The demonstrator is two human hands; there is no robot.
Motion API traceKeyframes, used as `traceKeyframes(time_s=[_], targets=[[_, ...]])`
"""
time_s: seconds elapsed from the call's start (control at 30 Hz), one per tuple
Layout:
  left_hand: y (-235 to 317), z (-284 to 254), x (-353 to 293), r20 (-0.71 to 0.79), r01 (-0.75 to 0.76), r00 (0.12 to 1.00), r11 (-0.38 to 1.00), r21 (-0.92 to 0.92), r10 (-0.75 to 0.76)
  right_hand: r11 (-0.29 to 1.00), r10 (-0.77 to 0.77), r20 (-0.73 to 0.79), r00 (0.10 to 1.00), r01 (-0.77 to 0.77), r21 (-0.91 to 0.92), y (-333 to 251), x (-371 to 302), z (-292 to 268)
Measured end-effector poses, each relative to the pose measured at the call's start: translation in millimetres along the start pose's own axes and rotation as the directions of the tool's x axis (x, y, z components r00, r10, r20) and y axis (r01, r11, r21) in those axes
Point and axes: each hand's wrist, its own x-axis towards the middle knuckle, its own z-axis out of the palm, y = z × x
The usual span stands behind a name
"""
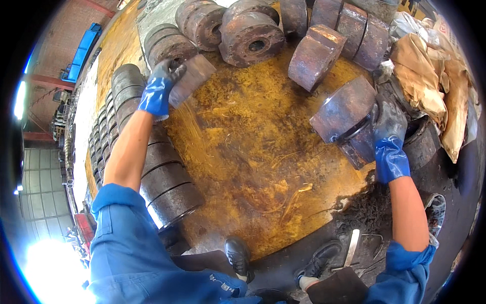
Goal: The person sits on the floor and cleans dark, greasy metal parts, including cylindrical segments and a flanged disc. They use a wire brush to scrub the surfaces and a rag to wipe away residue, stacking the cleaned parts on a yellow mat.
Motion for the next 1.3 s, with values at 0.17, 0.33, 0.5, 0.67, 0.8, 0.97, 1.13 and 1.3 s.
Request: traceKeyframes(time_s=[0.17,0.33,0.5,0.67,0.8,0.97,1.13,1.3], targets=[[-69,57,-46,-0.117,0.165,0.971,0.938,-0.305,-0.209,0.998,0.058,0.101,0.993,-0.057,-0.011,0,4,-2],[-91,104,-61,0.105,0.318,0.946,0.817,-0.481,-0.306,1.000,0.025,0.026,0.999,-0.026,0.013,-1,3,1],[-28,121,-51,0.353,0.408,0.904,0.734,-0.543,-0.241,0.998,0.001,0.011,1.000,-0.001,0.066,9,1,3],[-28,130,-36,0.293,0.518,0.849,0.802,-0.297,-0.440,0.994,0.030,0.067,0.997,-0.037,0.102,1,2,-2],[-38,138,-30,0.307,0.479,0.860,0.852,-0.209,-0.408,0.993,0.001,0.016,1.000,-0.002,0.118,5,2,5],[-47,138,-78,0.322,-0.199,0.943,0.924,0.326,0.089,0.994,0.018,0.004,1.000,-0.018,0.111,3,2,-8],[23,107,-176,0.383,0.231,0.900,0.973,-0.010,-0.209,0.991,0.031,0.028,0.999,-0.034,0.127,-5,3,5],[103,128,-287,0.454,0.537,0.820,0.745,-0.396,-0.350,0.996,0.048,0.046,0.998,-0.051,0.079,0,4,-6]])
